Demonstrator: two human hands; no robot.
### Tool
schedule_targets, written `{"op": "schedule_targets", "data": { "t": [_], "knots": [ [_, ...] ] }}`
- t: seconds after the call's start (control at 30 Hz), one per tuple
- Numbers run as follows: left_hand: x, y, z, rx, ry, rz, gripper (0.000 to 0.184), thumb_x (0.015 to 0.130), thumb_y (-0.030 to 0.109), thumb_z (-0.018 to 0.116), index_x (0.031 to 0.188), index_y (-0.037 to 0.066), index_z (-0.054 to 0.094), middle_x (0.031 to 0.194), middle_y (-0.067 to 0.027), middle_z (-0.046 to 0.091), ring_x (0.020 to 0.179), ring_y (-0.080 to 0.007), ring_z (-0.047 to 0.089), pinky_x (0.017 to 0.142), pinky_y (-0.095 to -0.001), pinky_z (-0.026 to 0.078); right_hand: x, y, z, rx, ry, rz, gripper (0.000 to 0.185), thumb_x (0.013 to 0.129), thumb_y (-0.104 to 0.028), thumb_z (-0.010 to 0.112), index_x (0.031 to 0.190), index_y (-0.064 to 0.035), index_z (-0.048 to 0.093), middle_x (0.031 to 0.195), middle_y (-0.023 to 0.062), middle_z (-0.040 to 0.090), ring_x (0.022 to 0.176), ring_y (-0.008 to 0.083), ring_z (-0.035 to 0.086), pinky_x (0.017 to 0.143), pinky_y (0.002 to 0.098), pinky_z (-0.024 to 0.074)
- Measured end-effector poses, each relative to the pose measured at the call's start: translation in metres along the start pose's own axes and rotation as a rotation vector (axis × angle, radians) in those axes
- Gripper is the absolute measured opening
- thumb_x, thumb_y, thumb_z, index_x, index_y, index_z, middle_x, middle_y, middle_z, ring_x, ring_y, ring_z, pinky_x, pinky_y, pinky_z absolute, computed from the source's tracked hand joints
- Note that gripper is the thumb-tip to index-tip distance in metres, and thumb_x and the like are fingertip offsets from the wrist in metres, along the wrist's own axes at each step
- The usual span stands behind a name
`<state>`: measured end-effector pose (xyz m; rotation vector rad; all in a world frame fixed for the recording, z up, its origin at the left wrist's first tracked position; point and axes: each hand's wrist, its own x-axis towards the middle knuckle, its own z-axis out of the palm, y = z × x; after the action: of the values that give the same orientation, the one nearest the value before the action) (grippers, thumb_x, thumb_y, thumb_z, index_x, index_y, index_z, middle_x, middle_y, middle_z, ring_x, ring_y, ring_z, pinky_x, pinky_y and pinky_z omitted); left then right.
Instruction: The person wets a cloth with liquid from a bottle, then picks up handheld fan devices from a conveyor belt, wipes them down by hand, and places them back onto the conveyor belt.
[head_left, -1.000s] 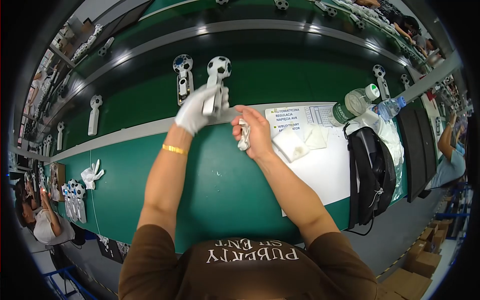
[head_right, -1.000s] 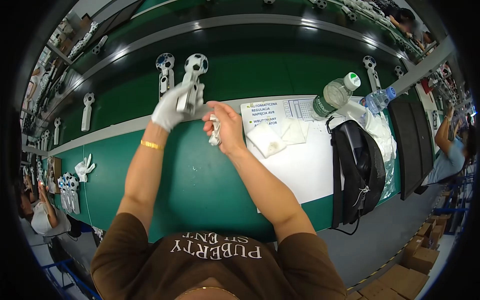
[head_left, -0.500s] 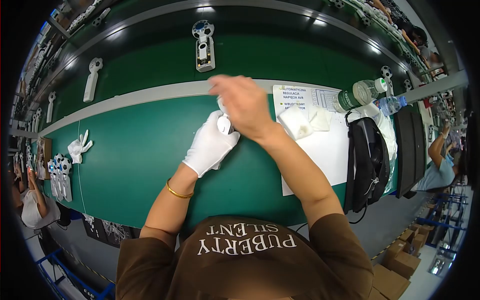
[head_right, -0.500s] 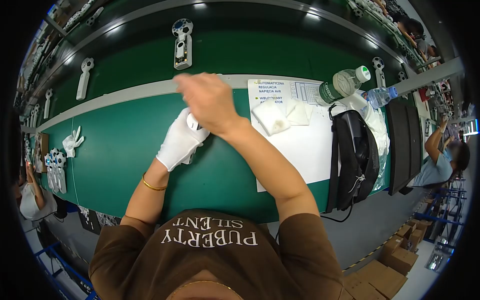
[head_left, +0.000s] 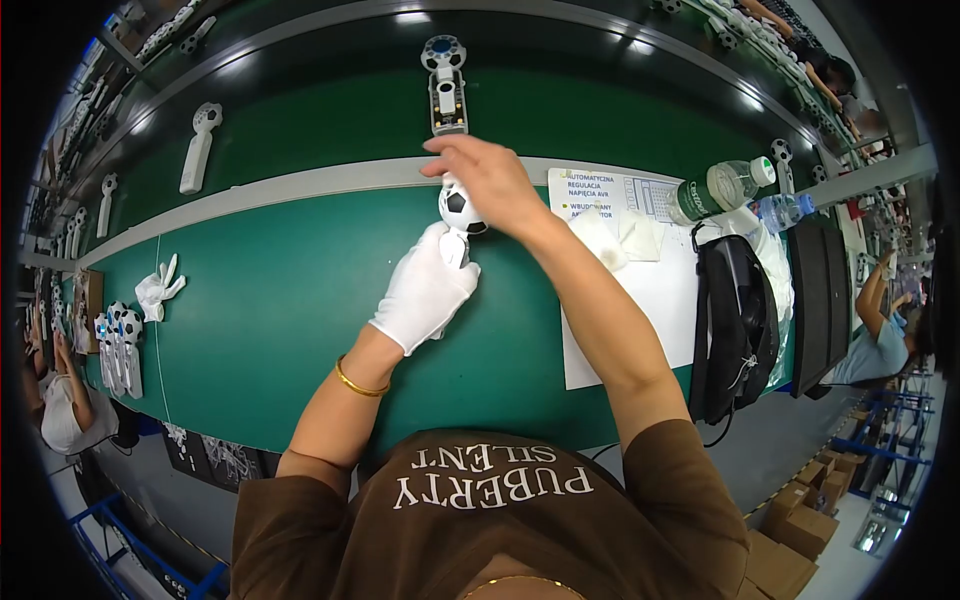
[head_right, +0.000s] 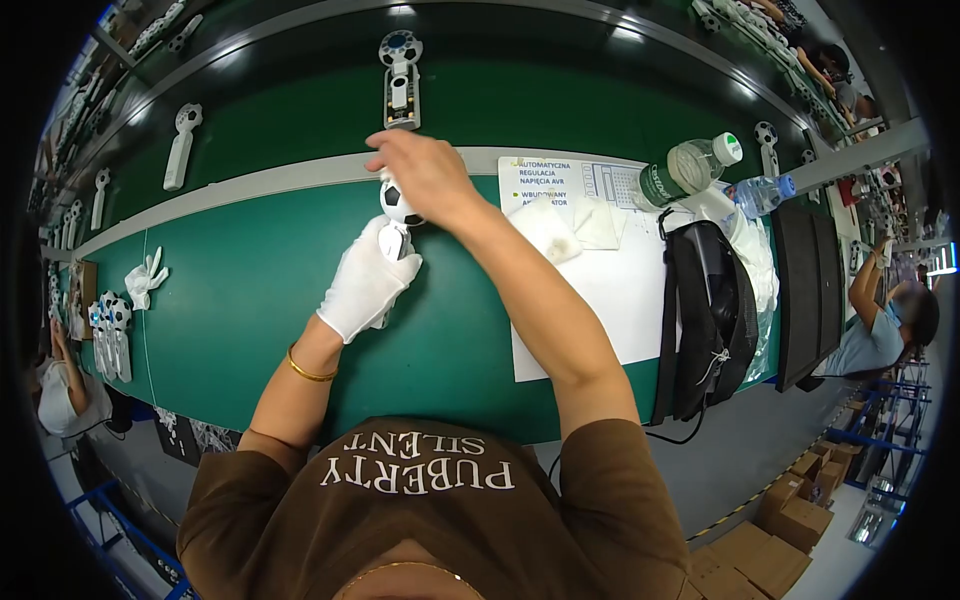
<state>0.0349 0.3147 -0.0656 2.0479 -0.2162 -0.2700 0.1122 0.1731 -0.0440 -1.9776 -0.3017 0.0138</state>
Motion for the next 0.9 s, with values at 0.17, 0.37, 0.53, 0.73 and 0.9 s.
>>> {"op": "schedule_targets", "data": {
  "t": [0.17,0.37,0.53,0.73,0.9],
  "knots": [
    [0.0,-0.001,0.003,0.018,0.007,0.062,0.029,0.08,0.016,0.066,0.103,0.001,0.054,0.083,-0.0126,0.065,0.068,-0.0263,0.064,0.066,-0.0354,0.051,-0.023,-0.029,0.018,-0.992,-0.169,-0.456,0.02,0.084,-0.013,0.058,0.1,-0.0033,0.066,0.079,0.013,0.068,0.073,0.0308,0.064,0.074,0.0369,0.0495],
    [-0.009,0.008,-0.009,-0.367,-0.263,-0.056,0.03,0.083,0.011,0.065,0.11,0.002,0.056,0.092,-0.0073,0.065,0.067,-0.0139,0.062,0.062,-0.027,0.053,0.012,-0.041,-0.025,-0.114,-0.598,0.135,0.026,0.089,-0.015,0.056,0.109,-0.0023,0.066,0.087,0.013,0.071,0.077,0.0196,0.067,0.075,0.0332,0.0507],
    [-0.014,0.015,-0.016,-0.779,-0.401,-0.121,0.035,0.089,0.017,0.061,0.117,-0.003,0.052,0.095,-0.0109,0.063,0.065,-0.015,0.061,0.055,-0.0265,0.053,0.008,-0.016,-0.037,0.732,-0.631,0.226,0.037,0.097,-0.019,0.046,0.119,0.0093,0.056,0.097,0.0198,0.069,0.087,0.0269,0.068,0.081,0.0311,0.0532],
    [-0.01,0.013,-0.019,-1.382,-0.562,-0.304,0.047,0.1,0.039,0.041,0.116,-0.004,0.052,0.088,-0.0146,0.063,0.056,-0.0208,0.06,0.046,-0.0302,0.052,-0.016,-0.019,-0.007,1.025,-0.022,0.077,0.038,0.098,-0.016,0.041,0.127,0.0073,0.049,0.107,0.0257,0.065,0.097,0.0307,0.065,0.083,0.0363,0.0552],
    [-0.008,0.002,-0.013,-1.77,-0.757,-0.406,0.058,0.098,0.054,0.031,0.111,0.002,0.053,0.083,-0.0122,0.059,0.053,-0.0217,0.055,0.04,-0.0335,0.047,-0.033,-0.027,0.014,-0.256,0.412,-0.575,0.027,0.095,-0.014,0.048,0.117,-0.0023,0.06,0.093,0.0051,0.072,0.084,0.0189,0.065,0.07,0.0297,0.05]
  ]
}}
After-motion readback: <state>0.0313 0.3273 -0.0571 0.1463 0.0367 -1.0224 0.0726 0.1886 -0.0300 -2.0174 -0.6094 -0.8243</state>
